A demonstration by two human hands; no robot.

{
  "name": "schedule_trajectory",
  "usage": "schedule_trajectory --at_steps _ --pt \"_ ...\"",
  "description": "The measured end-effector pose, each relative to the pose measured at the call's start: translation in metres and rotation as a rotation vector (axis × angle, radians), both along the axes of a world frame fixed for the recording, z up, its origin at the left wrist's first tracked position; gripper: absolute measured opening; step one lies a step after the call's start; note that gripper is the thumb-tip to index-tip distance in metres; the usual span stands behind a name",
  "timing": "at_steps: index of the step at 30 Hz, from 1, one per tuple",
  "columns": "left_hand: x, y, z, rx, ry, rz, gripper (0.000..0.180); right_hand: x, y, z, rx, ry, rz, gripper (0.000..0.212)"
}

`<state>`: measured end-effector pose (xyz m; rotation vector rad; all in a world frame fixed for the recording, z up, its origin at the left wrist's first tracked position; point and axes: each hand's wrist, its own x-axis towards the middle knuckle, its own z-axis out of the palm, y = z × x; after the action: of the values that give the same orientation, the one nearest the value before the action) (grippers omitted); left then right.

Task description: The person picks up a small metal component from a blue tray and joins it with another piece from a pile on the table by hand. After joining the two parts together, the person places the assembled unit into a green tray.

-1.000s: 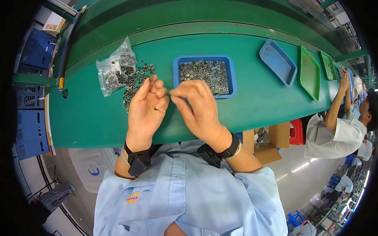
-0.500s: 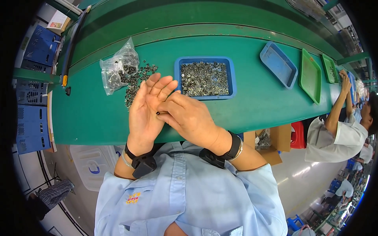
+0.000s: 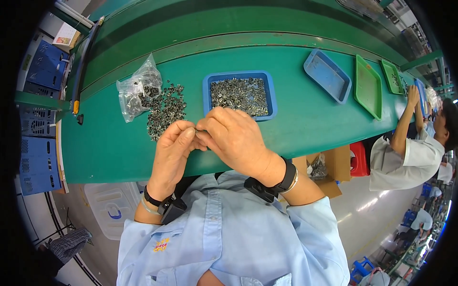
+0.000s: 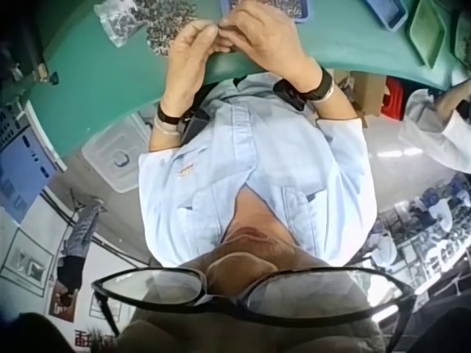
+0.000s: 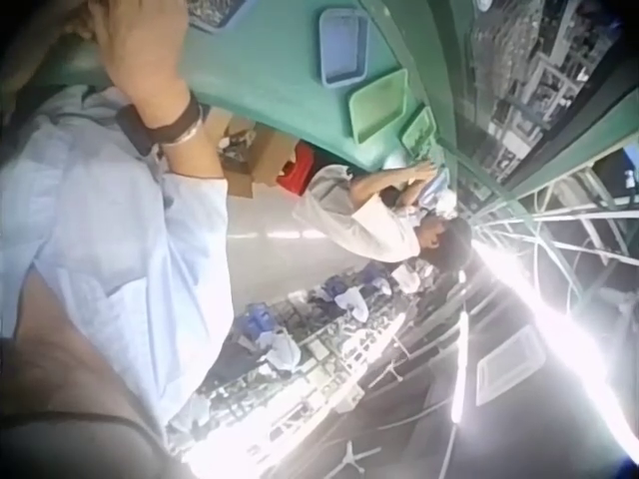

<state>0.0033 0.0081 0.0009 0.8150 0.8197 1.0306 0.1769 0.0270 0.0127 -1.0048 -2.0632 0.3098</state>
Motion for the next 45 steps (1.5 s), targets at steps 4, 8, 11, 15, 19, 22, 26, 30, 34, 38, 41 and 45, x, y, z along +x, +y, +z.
schedule_trajectory --at_steps 4,8,11,15,19,22,26,30,34,38,41,45 --pt "-0.002 0.0 0.0 -0.018 0.003 -0.014 0.02 -0.001 -0.002 -0.001 0.004 0.003 0.031 0.022" --pt "-0.005 -0.001 0.0 -0.069 -0.062 -0.038 0.021 -0.003 -0.005 -0.003 -0.053 0.076 0.06 0.021" --pt "-0.007 -0.003 -0.003 -0.114 -0.137 -0.042 0.021 -0.005 -0.008 -0.003 -0.145 0.165 0.07 0.02" --pt "-0.01 -0.005 -0.006 -0.098 -0.169 -0.066 0.022 -0.007 -0.01 -0.004 -0.255 0.267 0.07 0.018" --pt "-0.012 -0.007 0.0 -0.11 -0.145 -0.051 0.021 -0.006 -0.009 -0.005 -0.191 0.211 0.091 0.022" --pt "-0.011 -0.009 0.005 -0.095 -0.1 -0.046 0.019 -0.008 -0.007 -0.006 -0.066 0.156 0.092 0.018" --pt "-0.012 -0.007 0.003 -0.087 -0.078 -0.05 0.017 -0.009 -0.009 -0.005 -0.091 0.166 0.095 0.018" --pt "-0.012 -0.007 0.001 -0.101 -0.122 -0.052 0.015 -0.008 -0.011 -0.004 -0.104 0.179 0.117 0.022" --pt "-0.011 -0.007 -0.001 -0.115 -0.181 -0.077 0.014 -0.007 -0.015 -0.004 -0.186 0.206 0.114 0.021" --pt "-0.01 -0.008 -0.005 -0.12 -0.201 -0.096 0.014 -0.006 -0.018 -0.006 -0.245 0.255 0.119 0.019" --pt "-0.009 -0.008 -0.005 -0.138 -0.206 -0.121 0.014 -0.005 -0.019 -0.01 -0.258 0.299 0.107 0.019" --pt "-0.008 -0.008 0.005 -0.164 -0.236 -0.137 0.015 -0.001 -0.018 -0.014 -0.27 0.365 0.113 0.019"
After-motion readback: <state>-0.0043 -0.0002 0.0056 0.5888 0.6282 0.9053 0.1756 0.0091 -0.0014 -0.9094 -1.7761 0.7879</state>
